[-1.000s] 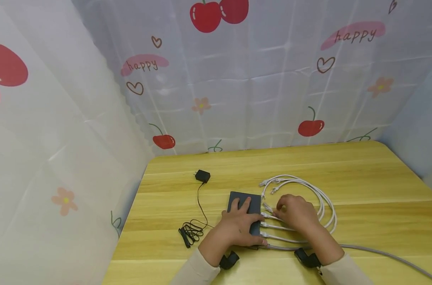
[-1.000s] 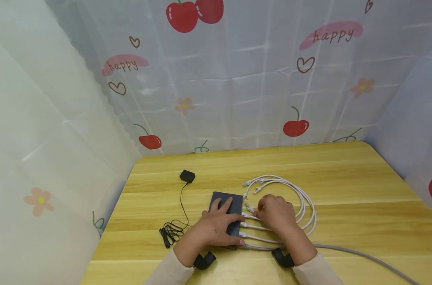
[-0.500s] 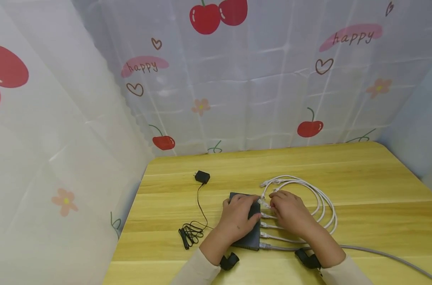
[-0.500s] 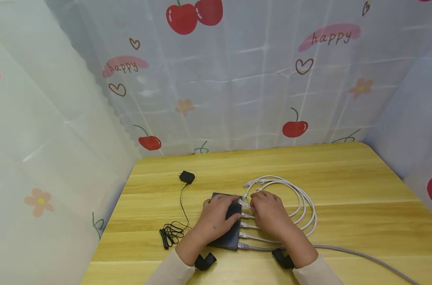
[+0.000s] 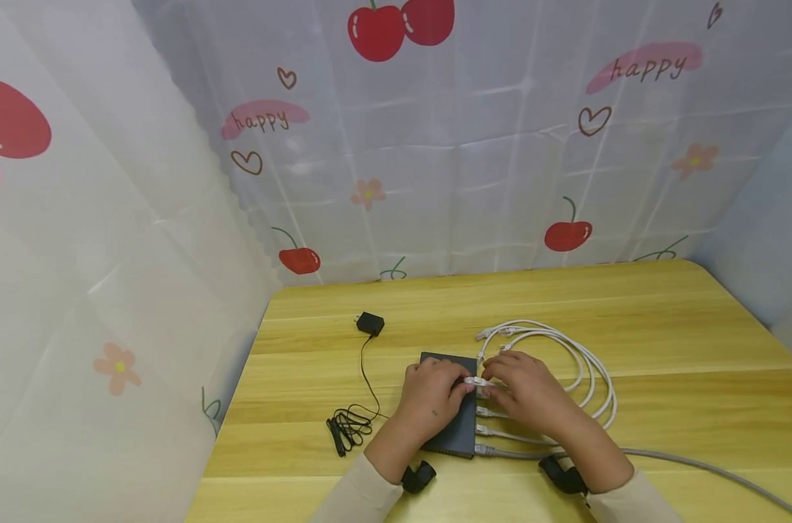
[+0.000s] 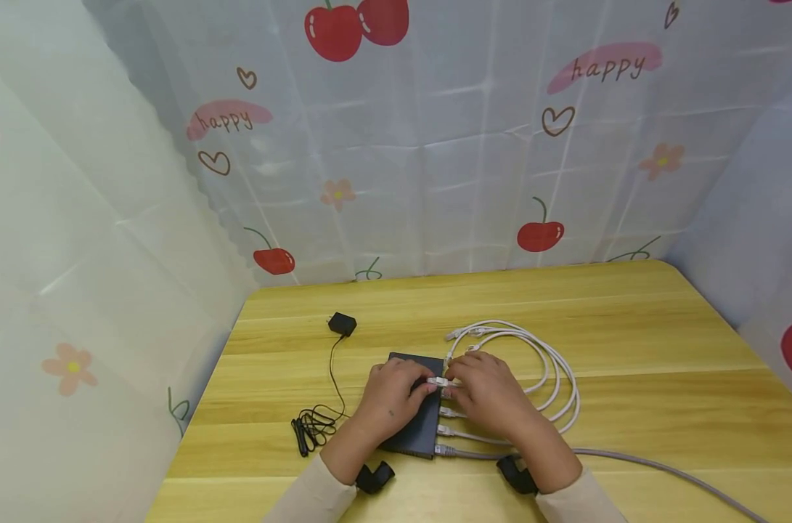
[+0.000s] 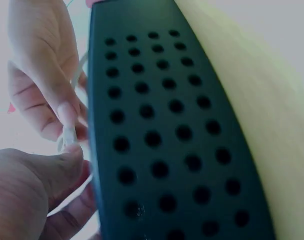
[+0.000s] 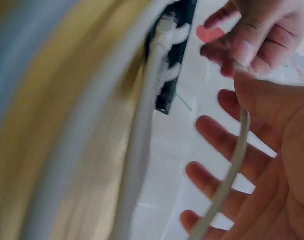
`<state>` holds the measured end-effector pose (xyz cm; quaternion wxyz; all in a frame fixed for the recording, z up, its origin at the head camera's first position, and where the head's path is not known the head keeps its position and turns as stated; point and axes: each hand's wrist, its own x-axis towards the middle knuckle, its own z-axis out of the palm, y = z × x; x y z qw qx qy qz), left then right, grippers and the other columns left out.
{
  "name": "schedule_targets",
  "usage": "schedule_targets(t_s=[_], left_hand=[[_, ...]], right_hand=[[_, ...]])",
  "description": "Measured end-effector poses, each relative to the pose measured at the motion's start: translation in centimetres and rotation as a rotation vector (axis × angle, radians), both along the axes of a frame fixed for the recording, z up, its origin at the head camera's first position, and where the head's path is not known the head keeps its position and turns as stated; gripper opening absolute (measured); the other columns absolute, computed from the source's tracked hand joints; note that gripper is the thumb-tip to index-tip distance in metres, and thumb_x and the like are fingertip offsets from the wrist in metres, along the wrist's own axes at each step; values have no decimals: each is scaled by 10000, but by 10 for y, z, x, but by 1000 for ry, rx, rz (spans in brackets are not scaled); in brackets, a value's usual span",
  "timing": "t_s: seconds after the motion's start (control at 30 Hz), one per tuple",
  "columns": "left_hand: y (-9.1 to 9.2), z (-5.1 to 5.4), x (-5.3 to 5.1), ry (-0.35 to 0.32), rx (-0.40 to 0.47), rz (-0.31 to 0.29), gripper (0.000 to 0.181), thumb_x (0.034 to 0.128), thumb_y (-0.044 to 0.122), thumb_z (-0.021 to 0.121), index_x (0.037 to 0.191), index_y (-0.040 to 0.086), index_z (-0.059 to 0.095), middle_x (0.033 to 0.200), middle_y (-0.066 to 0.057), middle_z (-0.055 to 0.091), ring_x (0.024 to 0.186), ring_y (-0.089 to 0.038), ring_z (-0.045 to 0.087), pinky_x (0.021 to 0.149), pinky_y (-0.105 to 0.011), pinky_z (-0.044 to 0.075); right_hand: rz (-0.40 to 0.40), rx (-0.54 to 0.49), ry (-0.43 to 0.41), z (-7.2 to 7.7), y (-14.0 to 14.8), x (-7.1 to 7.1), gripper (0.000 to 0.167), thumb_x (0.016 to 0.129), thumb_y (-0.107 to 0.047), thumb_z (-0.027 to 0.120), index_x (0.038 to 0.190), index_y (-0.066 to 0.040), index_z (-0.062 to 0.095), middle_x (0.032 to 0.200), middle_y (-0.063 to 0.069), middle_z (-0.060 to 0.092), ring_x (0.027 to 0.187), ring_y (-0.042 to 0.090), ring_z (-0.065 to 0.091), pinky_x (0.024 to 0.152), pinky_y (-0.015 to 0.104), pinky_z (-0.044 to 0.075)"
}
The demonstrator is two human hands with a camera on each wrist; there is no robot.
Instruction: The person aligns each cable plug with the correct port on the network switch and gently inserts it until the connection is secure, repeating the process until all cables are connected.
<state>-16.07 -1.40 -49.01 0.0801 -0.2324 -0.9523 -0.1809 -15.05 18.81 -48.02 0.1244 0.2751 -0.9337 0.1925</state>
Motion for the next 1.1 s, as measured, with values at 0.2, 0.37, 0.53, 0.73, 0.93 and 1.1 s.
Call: schedule_targets(t_s=[0.2, 0.37, 0.53, 0.73, 0.93, 1.1], left_hand=[[1, -1, 1, -125, -38, 47, 625, 886, 597, 659, 1424, 303, 537, 1545, -37, 410, 1433, -327, 343, 1029, -634, 351], [0, -4, 3, -355, -157, 16, 1126, 729, 774, 678, 1608, 364, 109, 1681, -100, -36, 1520, -423, -37, 1055, -731, 242], [0, -5, 6, -400, -186, -23, 1116, 749, 711, 702, 1606, 373, 74, 1675, -94, -105, 1510, -423, -114, 1044, -726, 258], [1, -6, 6, -409, -130, -28, 1132, 734, 630, 765, 1608, 362, 99, 1672, -89, -134, 1523, -389, -87, 1029, -712, 260], [-1, -6, 3, -425, -40, -52, 1141, 706, 555, 824, 1602, 373, 141, 1673, -92, -124, 1528, -368, -52, 999, -732, 262], [-6, -4, -1, -446, 57, -84, 1130, 696, 495, 843, 1595, 391, 167, 1674, -64, -118, 1530, -348, -33, 999, -742, 246]], right_hand=[[-110, 88, 79, -2, 3, 0, 149, 845, -230, 806, 978, -170, 778, 1115, 24, 724, 1116, 304, 633, 946, 629, 435], [-211, 138, -1, -3, 7, -1, 118, 845, -259, 805, 946, -200, 796, 1117, 31, 728, 1109, 318, 634, 959, 693, 384], [-206, 145, -50, -4, 7, -2, 119, 858, -277, 791, 955, -209, 794, 1124, 35, 723, 1108, 337, 631, 951, 694, 386], [-202, 138, -76, -4, 6, -2, 117, 869, -289, 777, 957, -214, 792, 1128, 31, 720, 1116, 337, 625, 952, 693, 382], [-197, 104, -88, -3, 8, -2, 152, 867, -286, 780, 982, -187, 791, 1119, 41, 729, 1075, 336, 652, 885, 629, 463], [-210, 26, -111, -5, 10, -4, 136, 874, -242, 776, 982, -160, 790, 1095, 46, 736, 1000, 323, 678, 773, 521, 536]])
